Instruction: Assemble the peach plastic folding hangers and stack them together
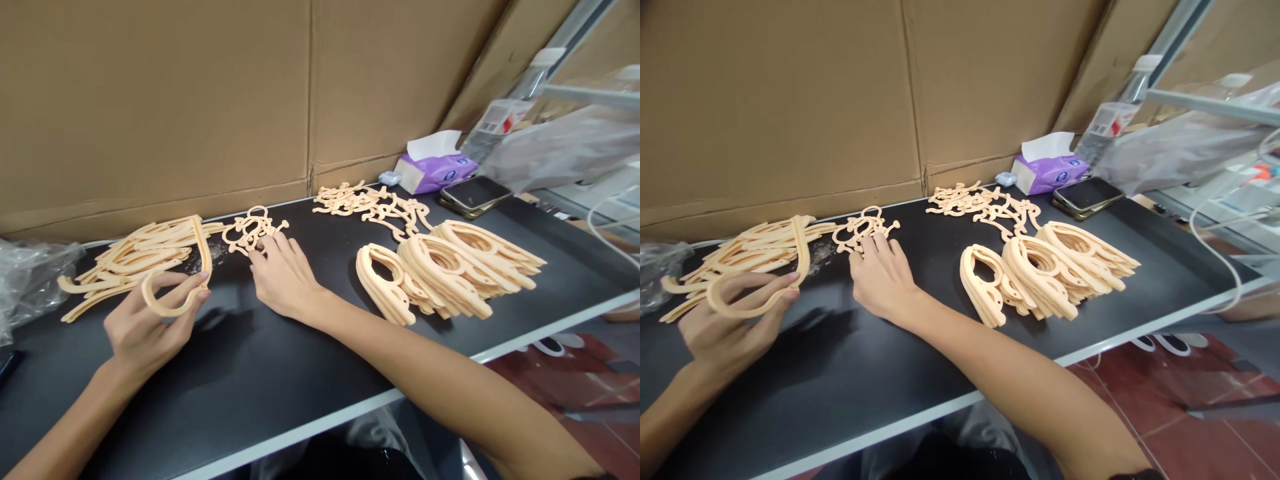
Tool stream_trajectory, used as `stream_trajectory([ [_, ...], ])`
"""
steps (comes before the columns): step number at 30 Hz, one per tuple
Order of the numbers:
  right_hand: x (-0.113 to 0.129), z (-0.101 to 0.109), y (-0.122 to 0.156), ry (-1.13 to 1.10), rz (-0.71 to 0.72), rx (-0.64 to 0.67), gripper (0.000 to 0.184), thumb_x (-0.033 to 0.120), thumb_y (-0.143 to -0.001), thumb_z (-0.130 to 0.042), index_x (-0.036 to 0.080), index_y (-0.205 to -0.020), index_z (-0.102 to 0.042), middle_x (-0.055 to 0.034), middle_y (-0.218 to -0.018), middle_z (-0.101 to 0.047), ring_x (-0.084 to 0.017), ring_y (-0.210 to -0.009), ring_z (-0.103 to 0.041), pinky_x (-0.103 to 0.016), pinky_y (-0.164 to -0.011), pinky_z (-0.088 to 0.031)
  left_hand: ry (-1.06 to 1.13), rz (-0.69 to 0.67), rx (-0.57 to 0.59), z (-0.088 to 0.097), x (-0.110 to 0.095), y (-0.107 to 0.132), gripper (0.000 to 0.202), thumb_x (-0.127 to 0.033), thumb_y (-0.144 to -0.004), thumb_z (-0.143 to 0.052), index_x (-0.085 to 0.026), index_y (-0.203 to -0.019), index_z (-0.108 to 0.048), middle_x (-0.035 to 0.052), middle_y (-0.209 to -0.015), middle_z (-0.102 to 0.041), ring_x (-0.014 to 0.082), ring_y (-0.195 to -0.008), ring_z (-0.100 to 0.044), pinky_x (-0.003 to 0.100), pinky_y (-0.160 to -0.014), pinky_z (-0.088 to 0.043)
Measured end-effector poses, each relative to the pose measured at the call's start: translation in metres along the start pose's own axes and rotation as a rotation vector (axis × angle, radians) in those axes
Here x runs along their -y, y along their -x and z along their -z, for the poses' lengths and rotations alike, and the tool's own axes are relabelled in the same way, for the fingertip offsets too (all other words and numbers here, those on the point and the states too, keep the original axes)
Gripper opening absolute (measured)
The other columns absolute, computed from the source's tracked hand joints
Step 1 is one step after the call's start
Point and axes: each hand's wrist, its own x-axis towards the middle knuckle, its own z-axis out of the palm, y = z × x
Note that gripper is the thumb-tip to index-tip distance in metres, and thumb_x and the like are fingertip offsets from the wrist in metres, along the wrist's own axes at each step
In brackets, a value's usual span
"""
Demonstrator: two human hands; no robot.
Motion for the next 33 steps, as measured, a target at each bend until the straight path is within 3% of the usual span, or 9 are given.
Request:
stream_trajectory([
  [8, -0.0035, -0.0039, 0.0008, 0.047, 0.006, 0.082, 0.030, 0.018, -0.097, -0.046, 0.009, -0.103, -0.074, -0.0171, -0.117, -0.065, -0.031, -0.114, -0.050, -0.042, -0.089, -0.043, -0.030, -0.092, -0.027, -0.0038, -0.0020, -0.0002, 0.024, -0.006, -0.075, -0.082, -0.013, -0.097, -0.074, 0.0069, -0.080, -0.072, 0.0155, -0.066, -0.064, 0.026, -0.061, -0.052],
  [19, -0.0042, -0.0038, 0.0002, 0.053, -0.013, 0.048, 0.032, 0.021, -0.099, -0.045, 0.007, -0.114, -0.070, -0.0181, -0.124, -0.064, -0.031, -0.116, -0.049, -0.044, -0.091, -0.042, 0.103, -0.049, 0.001, -0.0083, -0.0017, 0.0036, 0.021, -0.004, -0.076, -0.081, -0.016, -0.091, -0.073, 0.0048, -0.081, -0.075, 0.0152, -0.068, -0.069, 0.027, -0.066, -0.057],
  [27, -0.0045, -0.0038, 0.0004, 0.052, -0.007, 0.054, 0.032, 0.020, -0.099, -0.044, 0.007, -0.113, -0.070, -0.0179, -0.124, -0.065, -0.031, -0.117, -0.050, -0.044, -0.092, -0.042, 0.194, 0.024, 0.049, -0.0100, -0.0017, 0.0027, 0.015, -0.009, -0.080, -0.078, -0.022, -0.082, -0.070, -0.0013, -0.073, -0.074, 0.0145, -0.066, -0.069, 0.028, -0.065, -0.056],
  [33, -0.0039, -0.0014, 0.0008, 0.046, 0.004, 0.058, 0.031, 0.016, -0.097, -0.045, 0.007, -0.112, -0.070, -0.0177, -0.125, -0.065, -0.032, -0.121, -0.049, -0.044, -0.094, -0.042, 0.232, 0.066, 0.101, -0.0091, -0.0033, 0.0031, 0.020, -0.006, -0.077, -0.078, -0.023, -0.085, -0.071, -0.0011, -0.076, -0.074, 0.0156, -0.068, -0.069, 0.029, -0.069, -0.057],
])
